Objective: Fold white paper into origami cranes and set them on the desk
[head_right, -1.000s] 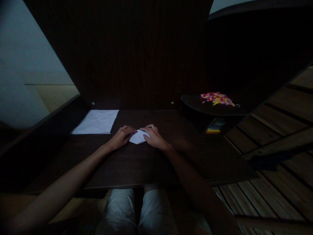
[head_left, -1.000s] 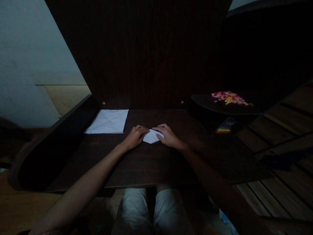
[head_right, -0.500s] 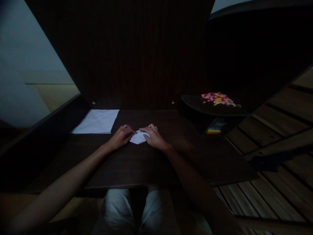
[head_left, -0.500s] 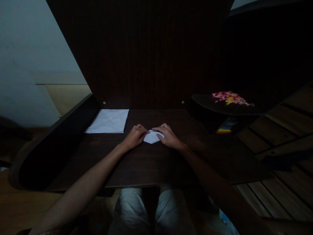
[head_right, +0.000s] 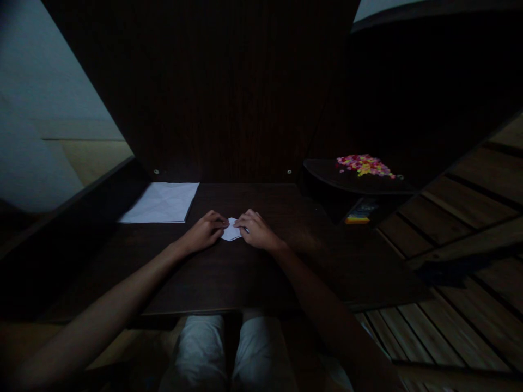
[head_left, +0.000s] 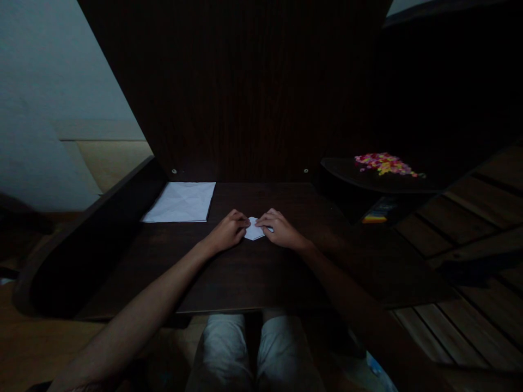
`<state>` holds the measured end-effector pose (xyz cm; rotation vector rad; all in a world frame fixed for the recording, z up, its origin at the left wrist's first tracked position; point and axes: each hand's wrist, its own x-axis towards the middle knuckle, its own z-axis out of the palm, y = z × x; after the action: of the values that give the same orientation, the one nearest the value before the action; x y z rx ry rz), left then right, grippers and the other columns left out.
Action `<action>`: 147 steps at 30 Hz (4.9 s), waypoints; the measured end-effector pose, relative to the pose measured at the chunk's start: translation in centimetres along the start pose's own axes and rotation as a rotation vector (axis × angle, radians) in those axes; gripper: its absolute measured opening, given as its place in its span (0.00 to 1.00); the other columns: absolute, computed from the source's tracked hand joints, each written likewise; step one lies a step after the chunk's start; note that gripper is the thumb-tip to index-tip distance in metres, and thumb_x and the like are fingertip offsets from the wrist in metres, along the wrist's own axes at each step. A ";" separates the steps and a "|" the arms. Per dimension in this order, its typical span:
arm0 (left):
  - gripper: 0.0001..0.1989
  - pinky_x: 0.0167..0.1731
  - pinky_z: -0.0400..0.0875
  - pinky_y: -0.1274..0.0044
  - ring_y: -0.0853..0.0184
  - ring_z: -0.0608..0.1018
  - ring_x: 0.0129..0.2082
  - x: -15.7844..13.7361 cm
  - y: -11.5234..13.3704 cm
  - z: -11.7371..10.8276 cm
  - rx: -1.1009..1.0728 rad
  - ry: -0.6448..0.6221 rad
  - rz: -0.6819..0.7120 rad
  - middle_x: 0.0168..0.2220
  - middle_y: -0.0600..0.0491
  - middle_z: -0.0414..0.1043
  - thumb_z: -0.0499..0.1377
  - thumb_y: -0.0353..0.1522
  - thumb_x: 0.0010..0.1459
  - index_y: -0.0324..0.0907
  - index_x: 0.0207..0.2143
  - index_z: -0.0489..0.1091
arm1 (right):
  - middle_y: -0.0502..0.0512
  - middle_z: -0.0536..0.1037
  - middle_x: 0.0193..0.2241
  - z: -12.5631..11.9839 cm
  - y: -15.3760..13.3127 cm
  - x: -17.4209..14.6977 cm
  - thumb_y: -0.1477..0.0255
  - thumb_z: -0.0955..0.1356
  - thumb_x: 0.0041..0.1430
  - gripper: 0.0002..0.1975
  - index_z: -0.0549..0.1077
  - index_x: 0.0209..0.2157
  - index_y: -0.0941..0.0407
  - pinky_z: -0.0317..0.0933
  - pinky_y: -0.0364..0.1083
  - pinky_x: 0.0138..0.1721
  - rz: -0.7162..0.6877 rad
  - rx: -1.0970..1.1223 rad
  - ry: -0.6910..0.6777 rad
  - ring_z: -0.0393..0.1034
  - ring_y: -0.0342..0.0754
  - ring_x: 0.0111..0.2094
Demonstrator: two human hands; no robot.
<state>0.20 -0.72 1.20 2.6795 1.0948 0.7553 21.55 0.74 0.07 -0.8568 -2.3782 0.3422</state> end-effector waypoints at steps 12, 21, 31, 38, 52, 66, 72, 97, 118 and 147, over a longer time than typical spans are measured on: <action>0.13 0.46 0.69 0.71 0.64 0.75 0.42 -0.2 0.5 -0.9 -0.111 -0.076 0.080 0.41 0.48 0.76 0.56 0.33 0.58 0.40 0.43 0.74 | 0.56 0.77 0.38 -0.2 -0.2 -0.1 0.82 0.64 0.55 0.12 0.76 0.37 0.56 0.63 0.49 0.44 -0.087 0.006 0.031 0.67 0.48 0.40; 0.15 0.45 0.70 0.72 0.62 0.75 0.43 -0.1 0.3 -1.2 -0.156 -0.100 0.087 0.40 0.47 0.77 0.62 0.39 0.53 0.40 0.41 0.76 | 0.56 0.76 0.38 -1.1 -1.0 -0.4 0.68 0.70 0.52 0.11 0.76 0.38 0.55 0.63 0.50 0.45 -0.068 0.039 -0.043 0.67 0.50 0.43; 0.11 0.45 0.69 0.72 0.64 0.75 0.42 -0.2 0.0 -1.0 -0.202 -0.068 0.063 0.40 0.48 0.77 0.58 0.36 0.58 0.43 0.40 0.76 | 0.55 0.76 0.39 -1.0 -0.8 -0.3 0.67 0.67 0.57 0.09 0.78 0.37 0.53 0.63 0.50 0.45 -0.068 0.026 -0.049 0.67 0.49 0.42; 0.13 0.44 0.69 0.73 0.66 0.75 0.41 -0.1 -0.2 -0.8 -0.191 -0.052 0.015 0.41 0.49 0.76 0.56 0.31 0.59 0.42 0.45 0.73 | 0.56 0.76 0.38 -1.1 -1.0 -0.1 0.72 0.66 0.58 0.08 0.76 0.38 0.57 0.62 0.48 0.45 -0.036 0.051 -0.039 0.66 0.48 0.41; 0.11 0.46 0.68 0.70 0.63 0.74 0.43 -0.1 0.3 -1.5 -0.147 -0.124 0.064 0.44 0.47 0.75 0.58 0.30 0.54 0.39 0.39 0.75 | 0.55 0.75 0.41 -1.0 -0.2 -0.3 0.80 0.68 0.50 0.12 0.77 0.37 0.55 0.60 0.52 0.49 -0.061 0.043 -0.069 0.64 0.50 0.45; 0.20 0.48 0.68 0.68 0.61 0.73 0.46 -0.4 0.2 -1.5 -0.151 -0.112 0.060 0.46 0.45 0.73 0.60 0.36 0.54 0.39 0.49 0.70 | 0.56 0.76 0.42 -1.5 0.4 -0.5 0.79 0.66 0.56 0.10 0.77 0.38 0.54 0.62 0.52 0.48 -0.037 0.053 -0.058 0.66 0.49 0.46; 0.26 0.52 0.65 0.67 0.60 0.71 0.51 -0.5 0.0 -1.3 -0.128 -0.109 0.047 0.52 0.44 0.69 0.61 0.38 0.53 0.40 0.54 0.65 | 0.56 0.78 0.39 -1.4 0.4 -0.2 0.78 0.63 0.59 0.11 0.76 0.40 0.55 0.63 0.50 0.46 -0.017 0.081 0.032 0.70 0.48 0.42; 0.20 0.41 0.69 0.76 0.63 0.78 0.39 -0.1 0.8 -1.4 -0.270 0.064 -0.206 0.43 0.49 0.76 0.50 0.42 0.61 0.39 0.45 0.73 | 0.58 0.77 0.41 -2.2 -0.2 0.3 0.67 0.63 0.60 0.13 0.70 0.45 0.55 0.64 0.50 0.46 0.278 0.263 0.455 0.72 0.49 0.42; 0.22 0.31 0.67 0.77 0.65 0.76 0.30 0.7 1.9 -0.1 -1.068 0.155 -0.610 0.30 0.50 0.77 0.64 0.43 0.45 0.35 0.37 0.73 | 0.59 0.80 0.39 -0.4 -0.9 0.8 0.61 0.74 0.41 0.21 0.77 0.36 0.60 0.67 0.52 0.45 0.531 0.874 0.191 0.75 0.54 0.39; 0.19 0.32 0.69 0.77 0.65 0.78 0.29 0.6 2.0 -0.5 -1.074 0.036 -0.647 0.31 0.50 0.79 0.67 0.41 0.43 0.35 0.34 0.76 | 0.50 0.76 0.21 -0.9 -1.3 0.8 0.65 0.75 0.37 0.14 0.72 0.21 0.59 0.62 0.42 0.27 0.561 0.918 0.124 0.71 0.44 0.24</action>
<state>1.51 -1.79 2.53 1.3347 1.0301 0.8877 20.96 0.35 1.71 -0.9930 -1.5248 1.4075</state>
